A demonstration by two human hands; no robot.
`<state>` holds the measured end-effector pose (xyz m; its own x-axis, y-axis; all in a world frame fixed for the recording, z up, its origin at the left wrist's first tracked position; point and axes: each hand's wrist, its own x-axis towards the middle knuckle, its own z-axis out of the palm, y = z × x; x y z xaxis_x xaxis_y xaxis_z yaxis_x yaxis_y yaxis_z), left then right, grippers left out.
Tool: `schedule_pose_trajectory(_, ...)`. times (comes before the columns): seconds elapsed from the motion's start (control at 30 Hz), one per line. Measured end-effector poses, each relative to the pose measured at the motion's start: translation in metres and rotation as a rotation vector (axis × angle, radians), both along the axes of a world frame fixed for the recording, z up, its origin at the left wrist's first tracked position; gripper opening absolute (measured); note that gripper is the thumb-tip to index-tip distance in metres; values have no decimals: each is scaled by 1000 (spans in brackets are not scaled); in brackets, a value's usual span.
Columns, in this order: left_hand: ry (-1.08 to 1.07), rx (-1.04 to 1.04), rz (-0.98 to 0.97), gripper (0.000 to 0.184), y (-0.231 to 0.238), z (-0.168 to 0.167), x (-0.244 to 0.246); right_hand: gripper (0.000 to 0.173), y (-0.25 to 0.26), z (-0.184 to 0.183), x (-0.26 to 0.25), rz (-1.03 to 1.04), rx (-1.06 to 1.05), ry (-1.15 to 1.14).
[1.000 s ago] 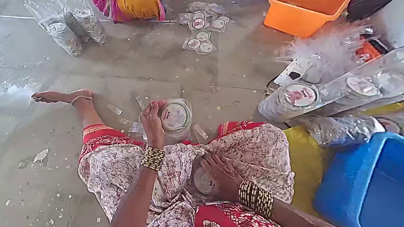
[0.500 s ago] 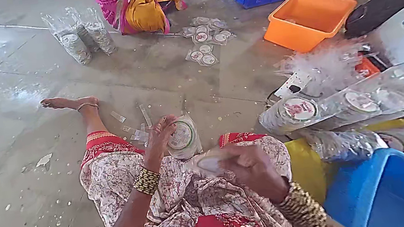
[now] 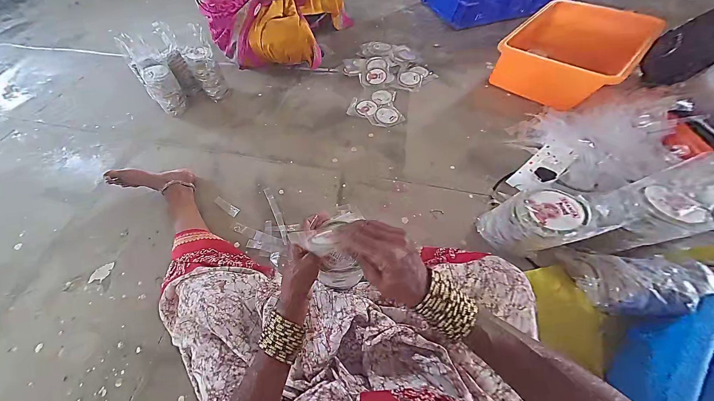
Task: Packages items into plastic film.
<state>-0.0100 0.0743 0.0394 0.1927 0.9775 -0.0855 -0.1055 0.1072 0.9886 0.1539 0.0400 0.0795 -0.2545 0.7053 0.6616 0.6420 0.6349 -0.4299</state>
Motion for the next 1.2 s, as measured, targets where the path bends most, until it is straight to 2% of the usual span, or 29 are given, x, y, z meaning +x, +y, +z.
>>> schedule_pose_trajectory(0.07,-58,51,-63,43,4,-6,-2,26,-3,-14,-1,-14,86,-214)
schedule_pose_trajectory(0.17,-14,60,-99,49,8,-5,-4,25,-8,-18,5,-105,155,-372)
schedule_pose_trajectory(0.3,86,195,-168,58,13,-7,-7,23,-11,-12,10,-183,64,-516)
schedule_pose_trajectory(0.37,142,230,-159,62,11,-5,-8,23,-13,-6,7,-116,-58,-558)
schedule_pose_trajectory(0.53,234,251,-150,64,4,-2,-12,31,1,20,4,108,-593,-559)
schedule_pose_trajectory(0.6,340,334,-167,62,0,-2,-11,36,13,24,3,105,-710,-616)
schedule_pose_trajectory(0.7,500,525,-70,61,-6,-7,-8,47,26,31,-6,60,-821,-676)
schedule_pose_trajectory(0.8,688,543,-4,52,-10,-1,-13,56,27,32,-18,-14,-876,-664)
schedule_pose_trajectory(0.9,932,311,-77,36,-13,12,-25,53,22,24,-22,-93,-864,-561)
schedule_pose_trajectory(0.97,881,169,-124,40,-17,9,-30,49,17,16,-22,-130,-786,-471)
schedule_pose_trajectory(1.03,680,79,-99,42,-21,4,-29,51,12,7,-23,-173,-676,-403)
schedule_pose_trajectory(1.1,589,79,-54,47,-22,3,-26,63,7,-1,-23,-246,-539,-301)
schedule_pose_trajectory(1.13,588,91,-26,49,-23,4,-23,74,6,-4,-21,-289,-497,-249)
schedule_pose_trajectory(1.17,579,98,-3,50,-23,4,-22,84,6,-4,-18,-332,-507,-203)
schedule_pose_trajectory(1.2,567,95,14,51,-23,5,-21,90,7,0,-13,-361,-610,-163)
